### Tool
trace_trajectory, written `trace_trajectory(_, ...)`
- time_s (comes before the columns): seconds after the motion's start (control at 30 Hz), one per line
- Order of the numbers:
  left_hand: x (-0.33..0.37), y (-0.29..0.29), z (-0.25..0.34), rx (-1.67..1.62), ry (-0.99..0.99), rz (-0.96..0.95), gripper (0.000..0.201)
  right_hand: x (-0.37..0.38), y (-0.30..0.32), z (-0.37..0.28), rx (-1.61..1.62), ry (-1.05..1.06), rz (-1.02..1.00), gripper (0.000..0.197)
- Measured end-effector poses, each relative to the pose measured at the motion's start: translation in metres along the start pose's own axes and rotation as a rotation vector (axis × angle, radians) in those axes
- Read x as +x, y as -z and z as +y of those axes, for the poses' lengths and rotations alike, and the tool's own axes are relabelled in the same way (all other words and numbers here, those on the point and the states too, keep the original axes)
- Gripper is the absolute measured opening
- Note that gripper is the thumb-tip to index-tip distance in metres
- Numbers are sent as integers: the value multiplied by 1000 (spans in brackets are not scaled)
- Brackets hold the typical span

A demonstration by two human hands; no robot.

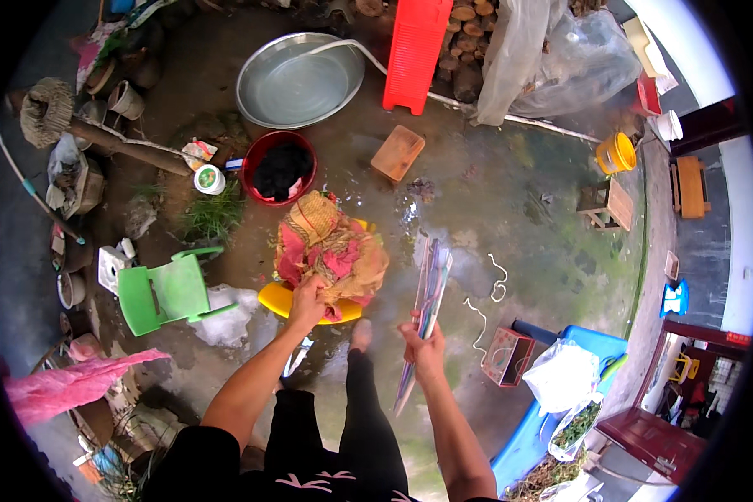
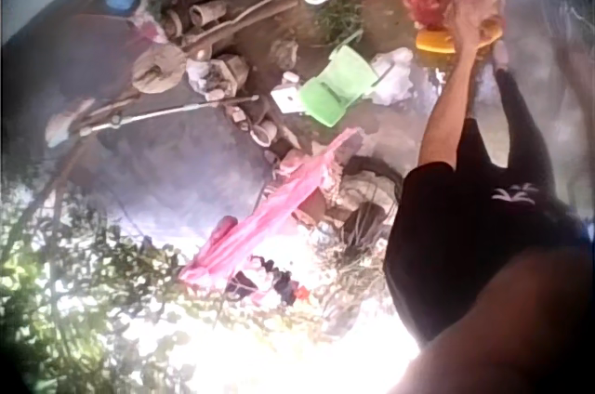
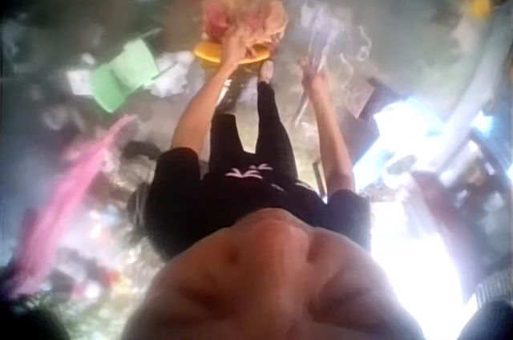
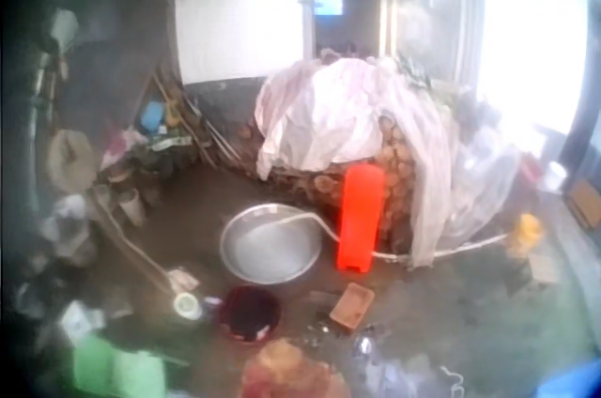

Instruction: The person removes items of clothing from a line and a chair, then takes a black garment from a red bucket and puts it onto a plastic hanger.

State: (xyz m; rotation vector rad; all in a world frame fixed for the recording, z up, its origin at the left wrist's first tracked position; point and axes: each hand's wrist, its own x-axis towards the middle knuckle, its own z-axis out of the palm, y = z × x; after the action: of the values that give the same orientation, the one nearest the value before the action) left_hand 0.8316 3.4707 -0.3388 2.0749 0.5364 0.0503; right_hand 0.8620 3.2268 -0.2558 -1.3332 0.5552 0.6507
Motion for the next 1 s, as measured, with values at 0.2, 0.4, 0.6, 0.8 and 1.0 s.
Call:
trace_trajectory(0.2,-28,36,61,-200,-40,116,15,10,-48,-1,-185,166,-79,62)
trace_trajectory(0.4,-65,58,162,-508,-151,46,13,28,-64,28,-287,547,-298,36)
trace_trajectory(0.6,-89,119,197,-532,-658,38,32,4,-56,-50,398,442,-435,29)
trace_trajectory(0.8,-112,206,141,-752,-336,111,74,-55,-69,-143,541,618,-454,30)
trace_trajectory(1.0,-108,234,187,-917,-349,346,67,-151,-130,-260,486,804,-607,29)
